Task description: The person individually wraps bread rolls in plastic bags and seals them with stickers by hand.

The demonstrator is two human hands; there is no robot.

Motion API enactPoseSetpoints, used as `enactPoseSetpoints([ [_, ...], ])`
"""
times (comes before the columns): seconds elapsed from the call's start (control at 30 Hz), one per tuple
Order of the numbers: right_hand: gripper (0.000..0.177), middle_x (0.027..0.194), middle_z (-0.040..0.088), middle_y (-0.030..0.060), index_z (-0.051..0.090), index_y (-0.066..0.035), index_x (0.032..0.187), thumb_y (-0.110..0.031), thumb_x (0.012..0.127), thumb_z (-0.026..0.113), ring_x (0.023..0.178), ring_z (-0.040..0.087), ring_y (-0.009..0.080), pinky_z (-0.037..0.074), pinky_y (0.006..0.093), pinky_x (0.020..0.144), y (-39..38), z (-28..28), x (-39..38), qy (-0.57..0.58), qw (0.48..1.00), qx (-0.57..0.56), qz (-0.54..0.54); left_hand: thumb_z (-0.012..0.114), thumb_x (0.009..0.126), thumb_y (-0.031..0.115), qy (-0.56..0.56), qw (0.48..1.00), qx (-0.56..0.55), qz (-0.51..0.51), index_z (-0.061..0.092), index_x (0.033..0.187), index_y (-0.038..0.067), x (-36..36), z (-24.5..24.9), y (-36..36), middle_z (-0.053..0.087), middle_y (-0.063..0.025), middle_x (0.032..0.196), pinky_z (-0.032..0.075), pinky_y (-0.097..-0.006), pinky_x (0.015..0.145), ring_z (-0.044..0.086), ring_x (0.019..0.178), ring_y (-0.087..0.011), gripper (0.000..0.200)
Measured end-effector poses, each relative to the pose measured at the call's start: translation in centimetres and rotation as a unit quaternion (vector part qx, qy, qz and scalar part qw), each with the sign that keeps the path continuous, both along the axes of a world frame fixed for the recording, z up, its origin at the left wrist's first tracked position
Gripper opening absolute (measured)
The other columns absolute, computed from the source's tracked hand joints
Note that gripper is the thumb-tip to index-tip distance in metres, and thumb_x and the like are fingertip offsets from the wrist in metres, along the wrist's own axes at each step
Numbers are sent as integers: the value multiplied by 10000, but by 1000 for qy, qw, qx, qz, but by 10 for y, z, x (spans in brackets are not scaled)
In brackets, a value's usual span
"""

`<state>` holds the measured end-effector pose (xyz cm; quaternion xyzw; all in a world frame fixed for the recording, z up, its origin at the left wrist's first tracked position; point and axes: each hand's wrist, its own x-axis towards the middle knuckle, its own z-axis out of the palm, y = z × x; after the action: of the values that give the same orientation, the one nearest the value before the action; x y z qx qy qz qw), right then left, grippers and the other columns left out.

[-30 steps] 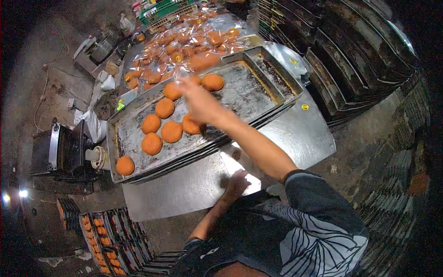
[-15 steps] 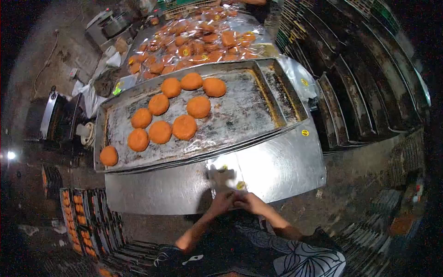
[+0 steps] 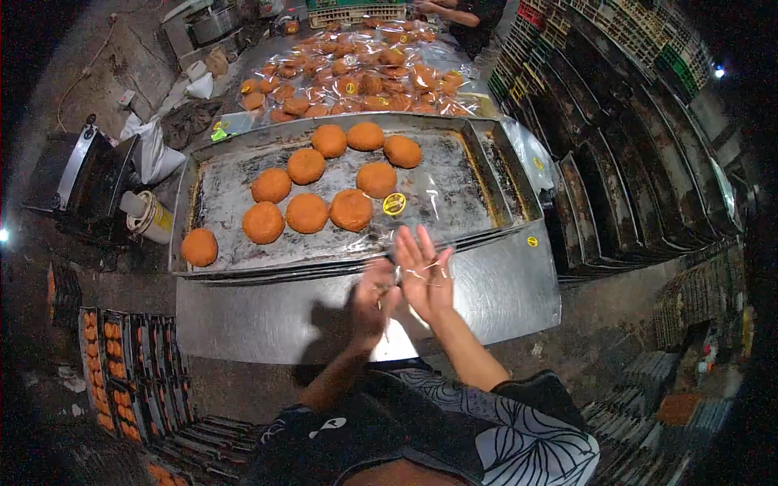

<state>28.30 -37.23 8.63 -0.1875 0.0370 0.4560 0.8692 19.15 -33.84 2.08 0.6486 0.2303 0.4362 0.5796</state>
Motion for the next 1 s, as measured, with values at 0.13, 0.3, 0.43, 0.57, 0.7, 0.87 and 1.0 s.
enactPoseSetpoints([
  [0.13,405,1138,476,149,378,-39,1188,-235,840,447,1003,462,235,407,371,827,32,-55,-52,-141,942,-44,300,340,888,289,-153,906,-391,-62,427,1100,-5,-53,-18,74,487,-131,1005,399,-329,841,468,956,-166,373],
  [0.3,477,1012,517,238,458,3,1079,-266,703,574,878,535,324,428,402,757,140,-69,-7,-861,209,-450,-117,339,889,231,-108,959,-203,163,375,1142,24,-95,13,122,458,-96,1018,328,-414,918,442,1011,-198,329],
  [0.43,425,1117,433,200,475,-69,1046,-215,668,602,971,428,385,423,467,661,154,-56,14,-764,498,-371,176,399,864,171,-407,827,-325,211,250,1204,29,-119,31,146,403,-98,1084,301,-470,944,404,1070,-261,397],
  [0.57,518,1085,485,161,514,-119,1057,-136,556,646,1035,418,307,358,409,833,97,-18,-68,-892,419,-77,-152,402,847,110,-407,870,-205,192,185,1244,23,-107,14,144,356,-149,1195,297,-503,934,416,1073,-303,461],
  [0.7,414,1132,499,74,561,-126,989,-211,586,610,999,484,290,420,393,762,81,0,-66,-888,397,-130,-193,375,826,71,-265,952,-122,95,340,1159,-15,-86,19,115,449,-181,1112,326,-419,915,488,988,-263,346],
  [0.87,387,1071,547,89,557,-56,998,-143,629,628,987,523,255,457,338,735,55,-3,-66,-864,429,-154,-215,372,820,108,-305,913,-271,-1,364,1143,-21,-53,60,78,442,-175,1109,378,-358,856,511,923,-236,348],
  [1.0,372,1127,503,121,550,-18,985,-133,638,620,991,514,264,459,337,713,47,-4,-62,-847,486,-132,-172,382,822,157,-376,816,-434,-65,340,1158,-12,-35,60,40,401,-161,1140,422,-341,800,513,888,-227,378],
])
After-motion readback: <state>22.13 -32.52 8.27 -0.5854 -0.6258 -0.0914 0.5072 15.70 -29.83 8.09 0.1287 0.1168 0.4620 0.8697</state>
